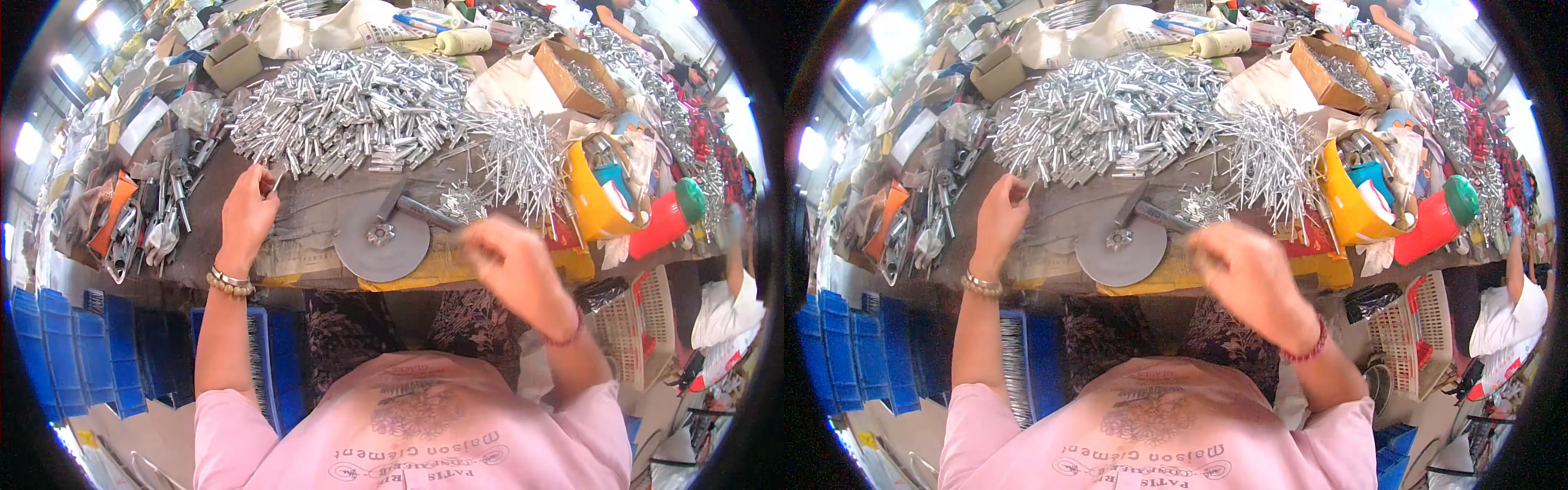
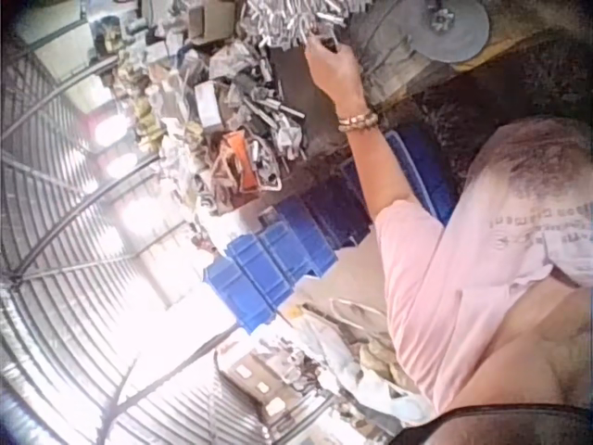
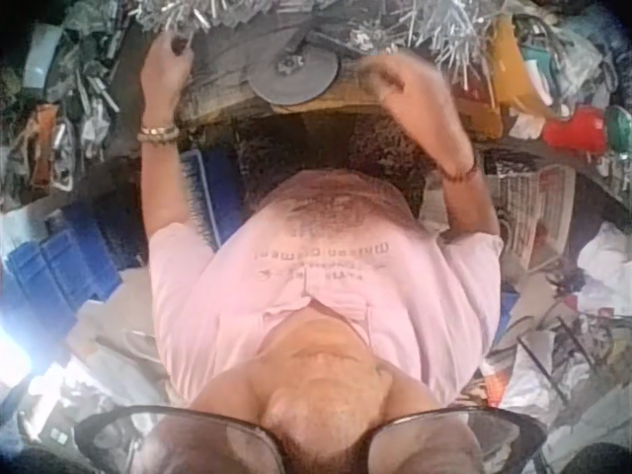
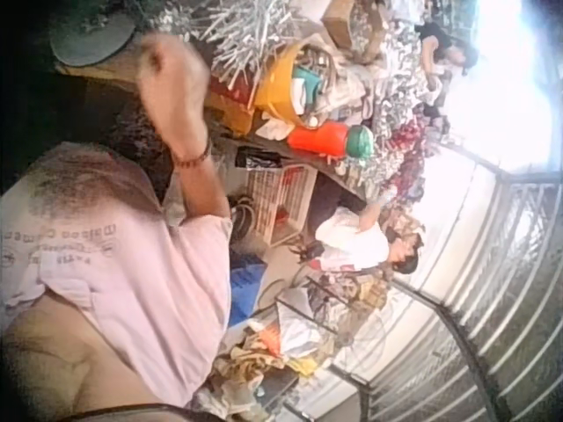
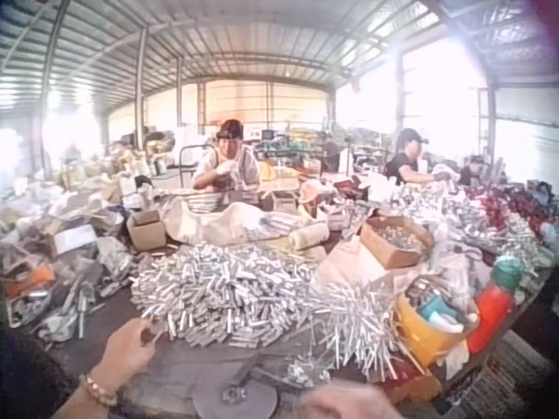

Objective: The person picks up a metal rod and a circular fitting, places them together on a metal base, secures the assembly by striking it with a hammer, and then places the finished part into a blue plastic bin.

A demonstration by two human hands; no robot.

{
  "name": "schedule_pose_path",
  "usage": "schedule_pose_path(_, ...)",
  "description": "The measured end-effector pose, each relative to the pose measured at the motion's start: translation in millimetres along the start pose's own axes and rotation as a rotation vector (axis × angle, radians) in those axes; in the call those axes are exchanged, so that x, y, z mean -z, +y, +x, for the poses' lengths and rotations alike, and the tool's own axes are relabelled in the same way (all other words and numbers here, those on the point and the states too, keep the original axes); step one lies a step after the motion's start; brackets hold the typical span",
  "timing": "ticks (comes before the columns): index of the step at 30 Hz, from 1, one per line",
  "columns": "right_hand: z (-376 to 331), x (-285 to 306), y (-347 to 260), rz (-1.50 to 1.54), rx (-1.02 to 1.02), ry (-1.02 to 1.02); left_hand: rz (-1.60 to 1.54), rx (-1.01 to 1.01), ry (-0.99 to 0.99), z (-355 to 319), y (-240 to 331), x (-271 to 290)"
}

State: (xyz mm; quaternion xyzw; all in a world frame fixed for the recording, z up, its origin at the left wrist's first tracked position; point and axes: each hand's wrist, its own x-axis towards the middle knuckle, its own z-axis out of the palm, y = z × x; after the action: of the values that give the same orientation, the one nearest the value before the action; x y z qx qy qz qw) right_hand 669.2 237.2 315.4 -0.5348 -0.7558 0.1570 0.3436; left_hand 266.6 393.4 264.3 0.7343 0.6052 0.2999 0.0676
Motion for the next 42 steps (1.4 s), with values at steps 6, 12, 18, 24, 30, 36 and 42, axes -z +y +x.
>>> schedule_pose_path(6,89,14,49,-0.68,0.33,0.068,-0.441,0.153,-0.005,-35,43,23)
schedule_pose_path(12,118,4,84,-0.726,0.539,-0.093,-0.563,0.081,-0.297,-70,99,35)
schedule_pose_path(18,122,15,83,-0.718,0.638,-0.185,-0.559,-0.061,-0.427,-78,116,26)
schedule_pose_path(24,91,3,33,-0.354,0.494,-0.106,-0.363,-0.257,-0.371,-76,115,20)
schedule_pose_path(30,33,-34,-20,-0.19,0.275,-0.143,-0.339,-0.208,-0.269,-84,121,6)
schedule_pose_path(36,31,-47,-20,-0.279,0.365,-0.058,-0.307,-0.255,-0.199,-86,119,2)
schedule_pose_path(42,35,-49,-18,-0.319,0.459,-0.054,-0.314,-0.259,-0.163,-88,120,-2)
